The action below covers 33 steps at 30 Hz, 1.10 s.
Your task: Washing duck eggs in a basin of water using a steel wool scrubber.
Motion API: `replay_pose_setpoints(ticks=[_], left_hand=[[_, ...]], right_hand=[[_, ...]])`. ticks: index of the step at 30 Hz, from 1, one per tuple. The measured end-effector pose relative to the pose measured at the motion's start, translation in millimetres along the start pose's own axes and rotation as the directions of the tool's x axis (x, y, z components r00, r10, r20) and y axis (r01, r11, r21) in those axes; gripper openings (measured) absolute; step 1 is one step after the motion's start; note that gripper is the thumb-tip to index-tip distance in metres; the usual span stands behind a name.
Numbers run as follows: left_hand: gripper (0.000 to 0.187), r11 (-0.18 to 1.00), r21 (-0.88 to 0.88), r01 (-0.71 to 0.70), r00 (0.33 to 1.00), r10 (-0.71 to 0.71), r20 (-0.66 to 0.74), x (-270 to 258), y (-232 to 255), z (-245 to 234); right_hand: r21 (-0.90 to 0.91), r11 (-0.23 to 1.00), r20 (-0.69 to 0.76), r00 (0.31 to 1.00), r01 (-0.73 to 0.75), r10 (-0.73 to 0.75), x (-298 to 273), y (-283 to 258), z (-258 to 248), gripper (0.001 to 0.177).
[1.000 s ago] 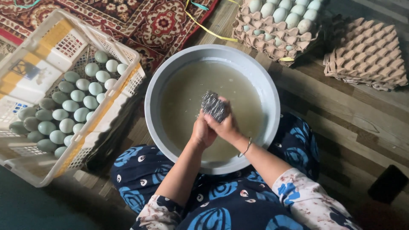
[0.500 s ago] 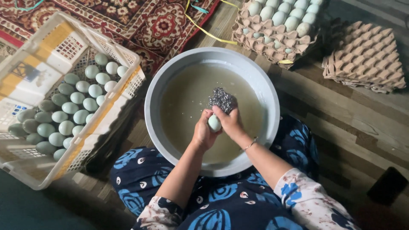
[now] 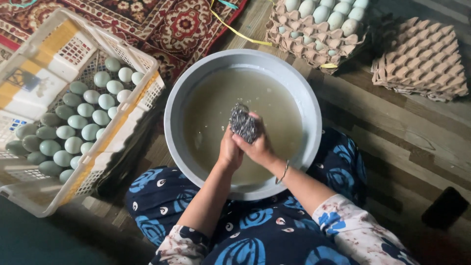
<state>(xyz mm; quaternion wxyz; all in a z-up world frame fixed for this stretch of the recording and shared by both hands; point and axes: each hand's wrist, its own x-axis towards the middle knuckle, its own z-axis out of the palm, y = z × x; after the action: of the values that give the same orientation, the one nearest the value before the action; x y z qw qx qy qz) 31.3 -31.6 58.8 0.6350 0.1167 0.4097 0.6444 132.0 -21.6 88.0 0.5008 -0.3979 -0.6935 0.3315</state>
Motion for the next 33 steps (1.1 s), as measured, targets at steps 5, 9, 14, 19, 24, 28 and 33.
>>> replay_pose_setpoints(ticks=[5, 9, 14, 19, 24, 28, 33], left_hand=[[0.018, 0.992, 0.128, -0.011, 1.000, 0.012, -0.014, 10, -19, -7], [0.025, 0.994, 0.081, -0.076, 0.996, 0.079, -0.031, 7, 0, -4], [0.020, 0.988, 0.120, -0.097, 0.995, 0.099, -0.015, 10, -17, -3], [0.022, 0.992, 0.082, -0.098, 0.994, 0.101, -0.036, 20, -27, -17], [0.020, 0.997, 0.047, -0.060, 0.997, 0.062, -0.035, 25, -28, -13], [0.023, 1.000, 0.005, 0.028, 0.993, -0.027, -0.111, 5, -15, 3], [0.039, 0.985, -0.169, 0.025, 0.996, -0.039, -0.082, -9, 8, 14]], right_hand=[[0.049, 0.900, -0.052, 0.898, -0.434, 0.436, 31, -8, -10, 0.043], [0.009, 1.000, 0.027, 0.999, -0.027, 0.027, -1, 9, 2, 0.065], [0.252, 0.937, -0.042, 0.965, -0.241, 0.260, 24, 19, 1, 0.035], [0.135, 0.965, 0.053, 0.974, -0.225, 0.220, 17, -17, -12, 0.023], [0.141, 0.921, -0.069, 0.925, -0.363, 0.374, 24, -1, -2, 0.036], [0.089, 0.931, -0.073, 0.929, -0.355, 0.362, 17, -12, -4, 0.037], [-0.007, 0.999, -0.016, 0.999, -0.040, 0.040, 7, 17, -2, 0.061]])
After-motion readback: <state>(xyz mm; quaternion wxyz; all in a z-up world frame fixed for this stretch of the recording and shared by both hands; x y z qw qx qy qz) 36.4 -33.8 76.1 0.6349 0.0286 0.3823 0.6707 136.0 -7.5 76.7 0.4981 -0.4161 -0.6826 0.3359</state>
